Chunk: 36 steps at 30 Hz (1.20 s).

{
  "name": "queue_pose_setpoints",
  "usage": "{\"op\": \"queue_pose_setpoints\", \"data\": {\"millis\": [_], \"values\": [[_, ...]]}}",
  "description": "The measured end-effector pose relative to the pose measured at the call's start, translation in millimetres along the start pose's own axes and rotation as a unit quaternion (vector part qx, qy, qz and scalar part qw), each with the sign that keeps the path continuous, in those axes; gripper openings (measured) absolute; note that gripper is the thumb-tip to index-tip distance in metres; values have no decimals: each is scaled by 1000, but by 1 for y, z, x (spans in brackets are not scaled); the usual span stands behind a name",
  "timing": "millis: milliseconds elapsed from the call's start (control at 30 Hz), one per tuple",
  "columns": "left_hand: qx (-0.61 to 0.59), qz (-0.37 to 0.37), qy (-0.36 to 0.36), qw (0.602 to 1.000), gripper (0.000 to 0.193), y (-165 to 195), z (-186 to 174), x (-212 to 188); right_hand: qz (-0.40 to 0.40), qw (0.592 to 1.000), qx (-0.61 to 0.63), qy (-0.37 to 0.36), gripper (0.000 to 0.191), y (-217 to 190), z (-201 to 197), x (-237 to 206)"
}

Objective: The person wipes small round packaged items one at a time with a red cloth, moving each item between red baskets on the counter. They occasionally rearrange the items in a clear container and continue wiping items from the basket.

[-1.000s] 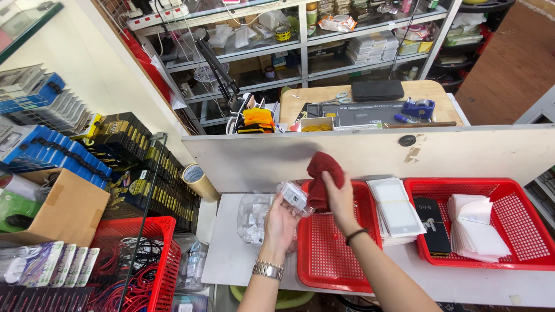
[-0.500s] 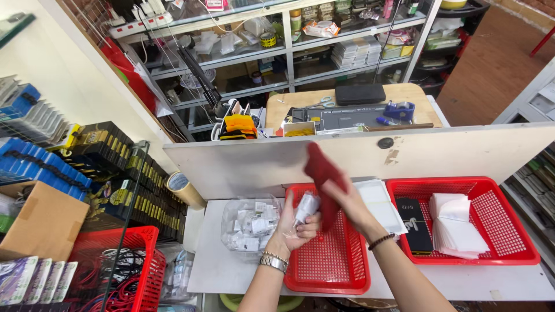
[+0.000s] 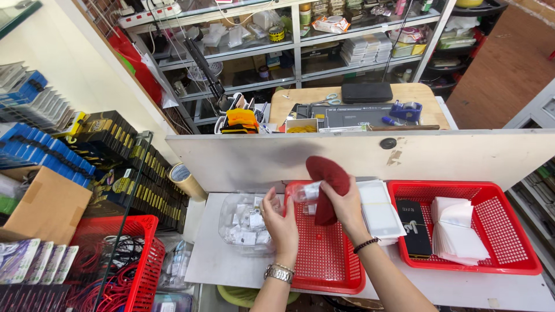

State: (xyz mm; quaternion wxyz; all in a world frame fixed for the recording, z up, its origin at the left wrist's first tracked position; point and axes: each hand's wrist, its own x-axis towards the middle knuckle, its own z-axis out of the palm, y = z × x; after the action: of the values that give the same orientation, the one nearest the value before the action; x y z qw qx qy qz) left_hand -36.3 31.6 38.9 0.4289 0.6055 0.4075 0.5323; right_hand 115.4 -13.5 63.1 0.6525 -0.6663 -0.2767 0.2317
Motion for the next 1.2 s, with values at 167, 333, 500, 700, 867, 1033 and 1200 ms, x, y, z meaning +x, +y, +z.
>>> {"op": "queue_pose_setpoints", "data": {"millis": [167,333,500,700,867,1033,1200], "values": [[125,17,-89,988,46,14,18,5,-58,998,22,18,61,10,9,0],[-163,-201,-130,957,37,-20,34,34,21,986,137,-95,52,21,-8,8],[-52,-261,-87,960,21,-80,51,36,57,998,11,-2,50,34,-64,31],[73,-273,-105,954,16,-119,96,10,91,995,37,26,50,57,-107,20],[241,-195,-125,942,20,-123,119,4,131,990,51,11,47,61,-109,3],[392,-167,-172,888,30,-113,118,-4,145,989,32,-4,46,60,-109,2],[307,71,-119,941,36,-78,98,5,124,990,62,-13,50,68,-93,15]]}}
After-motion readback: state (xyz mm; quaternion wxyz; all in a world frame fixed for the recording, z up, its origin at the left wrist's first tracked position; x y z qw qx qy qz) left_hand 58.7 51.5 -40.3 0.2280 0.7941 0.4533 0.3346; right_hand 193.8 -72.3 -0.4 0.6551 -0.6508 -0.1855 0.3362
